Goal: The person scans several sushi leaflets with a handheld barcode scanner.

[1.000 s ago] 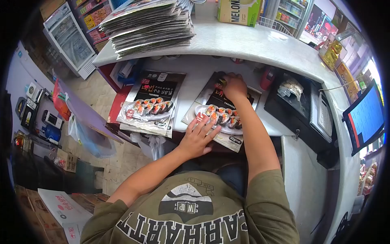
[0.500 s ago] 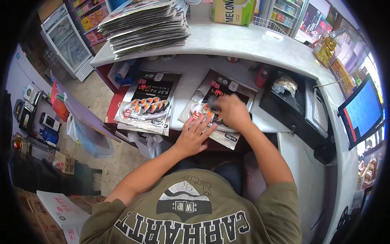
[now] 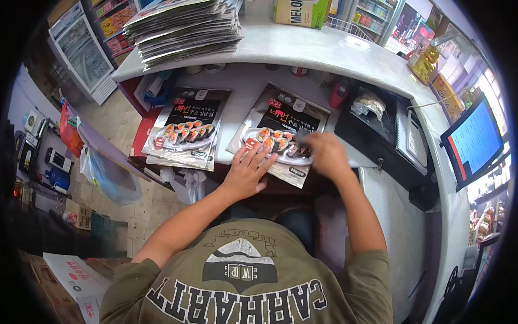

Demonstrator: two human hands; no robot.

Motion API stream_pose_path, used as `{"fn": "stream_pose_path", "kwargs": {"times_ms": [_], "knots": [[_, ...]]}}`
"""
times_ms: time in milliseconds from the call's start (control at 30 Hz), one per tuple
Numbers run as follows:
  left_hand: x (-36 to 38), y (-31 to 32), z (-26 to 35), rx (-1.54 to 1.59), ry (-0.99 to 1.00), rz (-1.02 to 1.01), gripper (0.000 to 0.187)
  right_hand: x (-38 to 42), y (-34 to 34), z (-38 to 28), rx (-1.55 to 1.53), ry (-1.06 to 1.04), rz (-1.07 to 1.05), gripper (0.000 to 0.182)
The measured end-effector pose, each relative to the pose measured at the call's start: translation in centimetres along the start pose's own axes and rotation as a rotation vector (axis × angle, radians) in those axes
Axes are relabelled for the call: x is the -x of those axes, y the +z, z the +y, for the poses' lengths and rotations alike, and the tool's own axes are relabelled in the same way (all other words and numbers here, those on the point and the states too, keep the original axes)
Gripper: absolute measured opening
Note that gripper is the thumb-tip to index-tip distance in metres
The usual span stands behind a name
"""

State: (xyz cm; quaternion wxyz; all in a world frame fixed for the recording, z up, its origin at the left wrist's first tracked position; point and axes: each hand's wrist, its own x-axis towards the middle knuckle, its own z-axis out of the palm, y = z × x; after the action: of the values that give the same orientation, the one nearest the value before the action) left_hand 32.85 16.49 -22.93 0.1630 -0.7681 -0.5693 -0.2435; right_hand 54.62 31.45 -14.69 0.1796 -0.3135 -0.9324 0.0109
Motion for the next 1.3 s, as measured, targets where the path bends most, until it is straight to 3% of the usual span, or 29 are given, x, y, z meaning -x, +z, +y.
{"fn": "stream_pose_path", "kwargs": {"times_ms": [100, 200, 300, 367, 567, 667, 767, 867, 967, 1100, 1167, 1233, 1300], "knots": [[-0.2, -0.2, 0.0, -0.011, -0.002, -0.02, 0.095, 0.2, 0.5, 0.4, 0.045, 0.161, 0.097, 0.026], [-0.7, -0.9, -0.1, -0.017, -0.029, -0.08, 0.094, 1.6, 0.2, -3.6, -0.101, -0.23, 0.063, 0.025], [-1.2, -1.3, 0.1, -0.003, -0.056, -0.091, 0.093, 0.6, -0.1, -1.8, -0.19, -0.266, 0.034, 0.027], [-1.3, -1.1, 0.2, 0.005, -0.071, -0.088, 0.093, -0.2, 0.2, 0.0, -0.05, -0.015, 0.11, 0.03], [-1.6, -1.3, 0.1, -0.031, -0.077, -0.123, 0.093, 1.7, -1.2, -3.8, -0.201, -0.269, -0.048, 0.029], [-1.6, -1.0, 0.2, -0.026, -0.081, -0.103, 0.094, 1.8, -0.9, 0.8, -0.157, -0.212, 0.034, 0.03], [-1.6, -1.4, 0.4, 0.003, -0.09, -0.103, 0.091, 2.0, -1.1, 2.1, 0.01, 0.035, 0.039, 0.03], [-1.7, -1.6, 0.2, 0.01, -0.085, -0.116, 0.088, 2.8, -2.7, -1.6, -0.044, -0.105, -0.049, 0.03], [-1.8, -1.5, 0.2, 0.006, -0.083, -0.121, 0.091, 2.1, -3.8, -0.8, -0.059, -0.249, -0.168, 0.031], [-1.7, -1.3, 0.4, -0.009, -0.094, -0.103, 0.092, -0.8, -3.3, 1.0, 0.131, 0.039, -0.145, 0.033], [-1.8, -1.5, 0.3, -0.015, -0.088, -0.108, 0.091, -0.4, -0.9, -0.9, -0.075, -0.153, -0.062, 0.033], [-1.7, -1.6, 0.1, -0.023, -0.092, -0.123, 0.09, -0.5, -1.9, -4.4, -0.216, -0.301, -0.185, 0.035], [-1.6, -1.4, 0.2, -0.041, -0.08, -0.113, 0.089, -1.5, -0.2, -1.4, -0.323, -0.233, -0.157, 0.03]]}}
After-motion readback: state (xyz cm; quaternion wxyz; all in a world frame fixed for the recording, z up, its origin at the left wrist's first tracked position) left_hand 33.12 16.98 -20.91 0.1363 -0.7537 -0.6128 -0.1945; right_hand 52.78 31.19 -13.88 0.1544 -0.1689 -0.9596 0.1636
